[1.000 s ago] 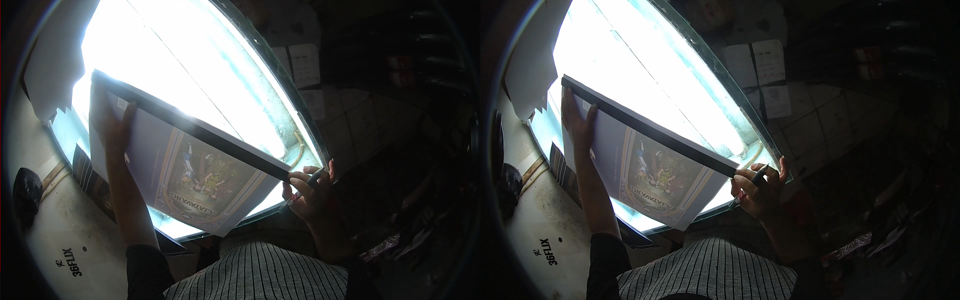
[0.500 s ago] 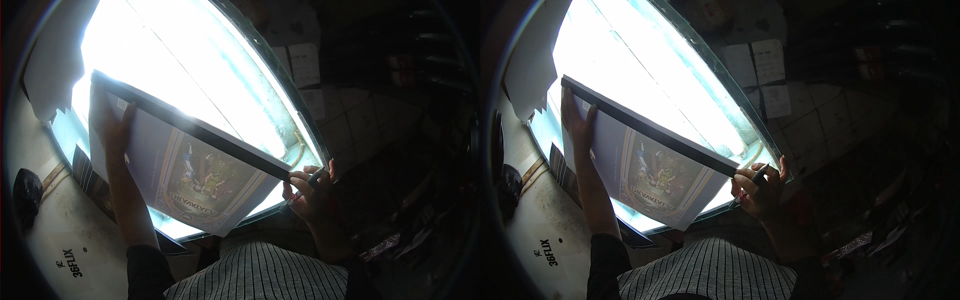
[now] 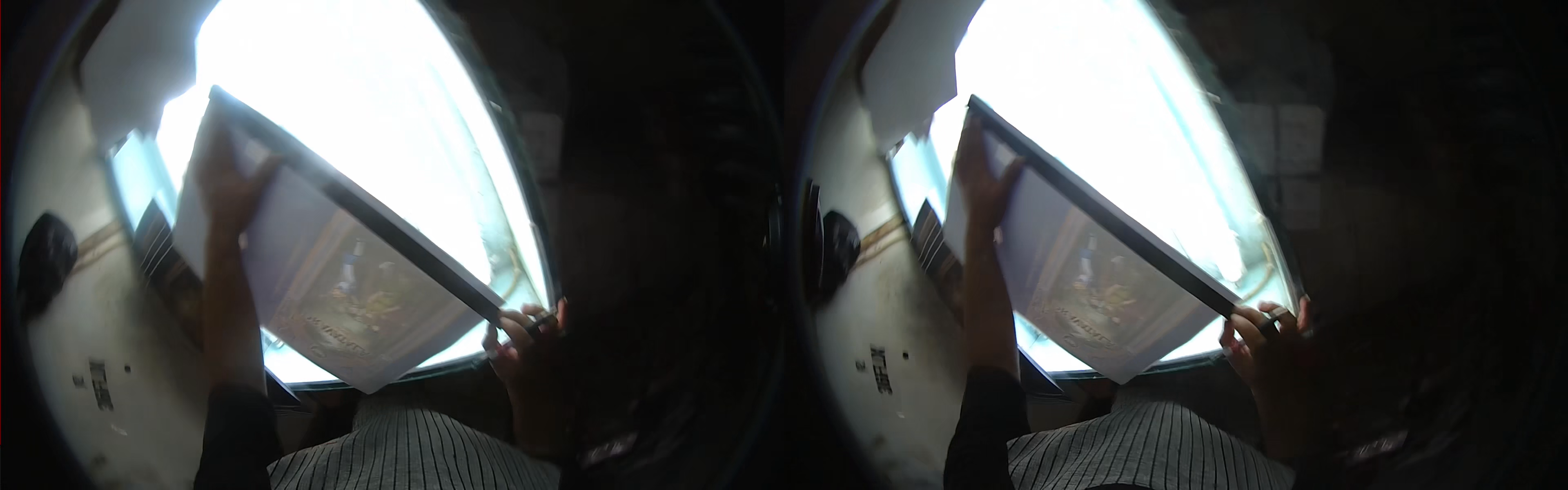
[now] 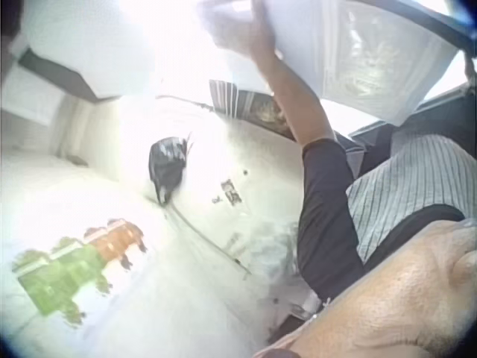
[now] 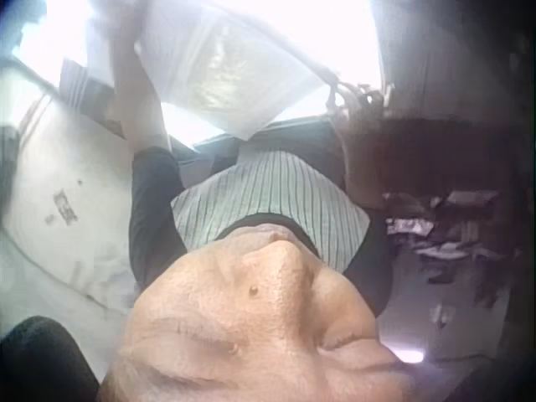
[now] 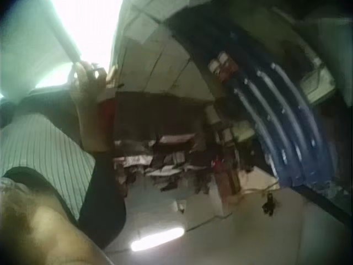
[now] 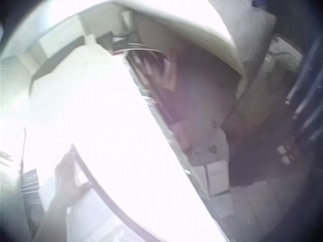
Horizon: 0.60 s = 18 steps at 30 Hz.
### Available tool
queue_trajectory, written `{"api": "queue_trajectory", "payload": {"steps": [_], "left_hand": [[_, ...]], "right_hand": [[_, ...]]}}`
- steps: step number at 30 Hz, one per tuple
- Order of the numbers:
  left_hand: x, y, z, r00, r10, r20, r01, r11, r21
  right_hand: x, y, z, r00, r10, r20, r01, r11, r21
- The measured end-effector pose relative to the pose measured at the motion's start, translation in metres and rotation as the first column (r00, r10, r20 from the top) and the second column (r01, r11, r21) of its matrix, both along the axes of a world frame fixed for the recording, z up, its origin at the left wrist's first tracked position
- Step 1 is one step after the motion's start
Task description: The person marks a printed paper sheet using a pen and a ruler while it is positioned on a light box.
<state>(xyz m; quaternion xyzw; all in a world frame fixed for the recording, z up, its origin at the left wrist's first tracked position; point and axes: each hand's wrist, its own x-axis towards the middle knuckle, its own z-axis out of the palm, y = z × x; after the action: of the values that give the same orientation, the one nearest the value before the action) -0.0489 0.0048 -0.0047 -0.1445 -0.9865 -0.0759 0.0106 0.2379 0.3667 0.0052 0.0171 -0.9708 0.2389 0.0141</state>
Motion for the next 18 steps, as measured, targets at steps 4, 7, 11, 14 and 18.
{"api": "queue_trajectory", "payload": {"steps": [4, 7, 11, 14, 18], "left_hand": [[-0.001, 0.010, -0.013, 0.995, 0.095, 0.031, -0.091, 0.991, -0.102], [0.002, 0.011, -0.002, 0.984, 0.166, 0.058, -0.156, 0.978, -0.136], [0.005, 0.002, 0.006, 0.982, 0.182, 0.043, -0.173, 0.971, -0.162], [0.006, 0.003, 0.004, 0.981, 0.191, 0.022, -0.185, 0.969, -0.161], [0.005, 0.008, 0.005, 0.977, 0.206, 0.052, -0.197, 0.970, -0.141]], "right_hand": [[0.004, 0.001, -0.001, 0.995, -0.034, -0.091, 0.040, 0.997, 0.069], [0.009, -0.002, -0.009, 0.987, -0.030, -0.157, 0.039, 0.998, 0.050], [0.010, -0.008, -0.012, 0.987, -0.046, -0.154, 0.050, 0.998, 0.023], [0.010, -0.002, -0.014, 0.983, 0.000, -0.185, 0.009, 0.999, 0.047], [0.012, 0.002, -0.015, 0.983, -0.014, -0.184, 0.021, 0.999, 0.039]]}}
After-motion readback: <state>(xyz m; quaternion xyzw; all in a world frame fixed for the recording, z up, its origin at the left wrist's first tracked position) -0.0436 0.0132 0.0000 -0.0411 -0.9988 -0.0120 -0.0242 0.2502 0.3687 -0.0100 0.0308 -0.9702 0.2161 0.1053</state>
